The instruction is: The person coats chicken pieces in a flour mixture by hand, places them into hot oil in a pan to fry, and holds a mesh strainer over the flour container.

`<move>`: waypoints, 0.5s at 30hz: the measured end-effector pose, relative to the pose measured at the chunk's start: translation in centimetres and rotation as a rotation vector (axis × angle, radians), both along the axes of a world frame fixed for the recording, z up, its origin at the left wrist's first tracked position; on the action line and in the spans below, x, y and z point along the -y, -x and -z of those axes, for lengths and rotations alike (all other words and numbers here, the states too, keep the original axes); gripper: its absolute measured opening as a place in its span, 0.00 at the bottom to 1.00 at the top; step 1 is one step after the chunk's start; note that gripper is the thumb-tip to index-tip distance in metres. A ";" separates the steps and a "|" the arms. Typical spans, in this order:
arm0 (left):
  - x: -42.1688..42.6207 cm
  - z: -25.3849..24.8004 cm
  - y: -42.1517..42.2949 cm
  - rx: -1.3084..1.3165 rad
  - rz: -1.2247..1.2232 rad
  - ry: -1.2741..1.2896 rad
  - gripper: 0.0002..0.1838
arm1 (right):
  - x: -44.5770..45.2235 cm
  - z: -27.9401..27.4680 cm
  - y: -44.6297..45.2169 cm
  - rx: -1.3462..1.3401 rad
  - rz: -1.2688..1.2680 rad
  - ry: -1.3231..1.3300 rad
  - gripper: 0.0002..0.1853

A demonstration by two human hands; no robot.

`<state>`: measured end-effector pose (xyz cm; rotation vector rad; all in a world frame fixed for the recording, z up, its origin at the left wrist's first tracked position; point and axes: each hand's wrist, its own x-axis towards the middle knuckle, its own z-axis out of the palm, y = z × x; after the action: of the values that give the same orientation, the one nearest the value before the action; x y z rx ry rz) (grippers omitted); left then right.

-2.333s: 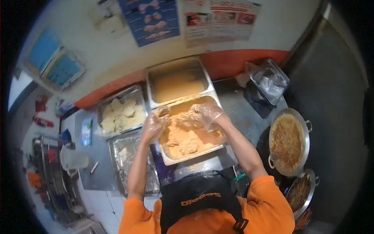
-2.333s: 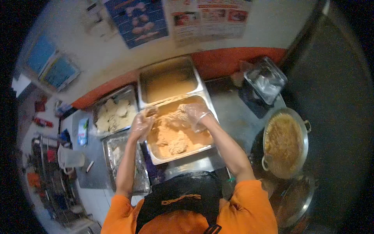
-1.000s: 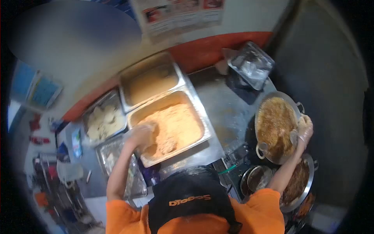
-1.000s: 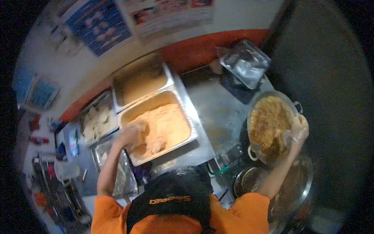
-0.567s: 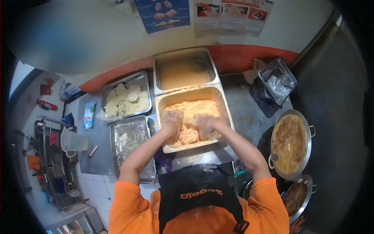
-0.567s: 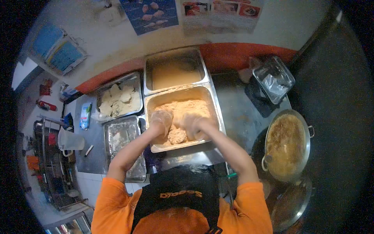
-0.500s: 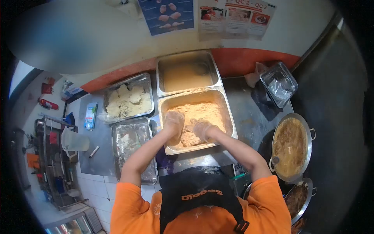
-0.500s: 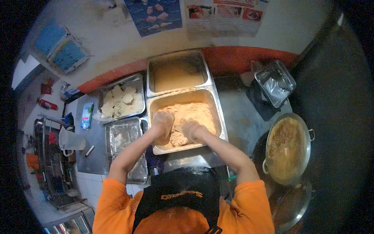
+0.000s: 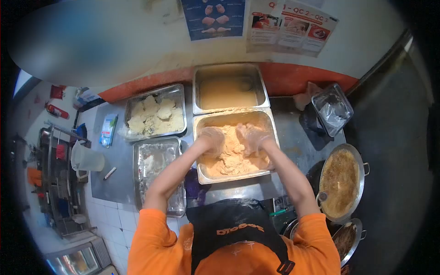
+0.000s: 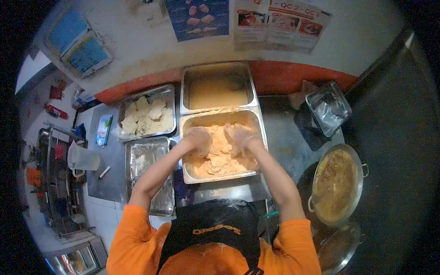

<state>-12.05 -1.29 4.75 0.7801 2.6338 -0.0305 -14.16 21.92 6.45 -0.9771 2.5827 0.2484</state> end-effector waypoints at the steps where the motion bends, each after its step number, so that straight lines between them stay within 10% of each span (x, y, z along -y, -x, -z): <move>1: 0.1 -0.7 0.4 0.042 0.005 -0.006 0.13 | 0.1 2.3 -0.1 0.021 -0.008 0.051 0.25; 5: 1.8 -1.3 1.1 0.051 0.012 -0.166 0.18 | 1.2 10.3 0.1 0.144 -0.025 0.083 0.28; 11: 3.6 -6.7 -0.9 -0.057 -0.327 -0.626 0.21 | 1.5 -0.8 0.1 0.081 0.422 0.252 0.35; 15: 4.7 -3.9 -1.6 -0.307 -0.401 -0.717 0.21 | 0.8 1.4 -0.5 -0.054 0.165 0.211 0.43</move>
<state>-10.41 -5.95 8.70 0.4438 3.0595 1.0206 -13.63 21.10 5.01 -0.8293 2.7630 -0.0435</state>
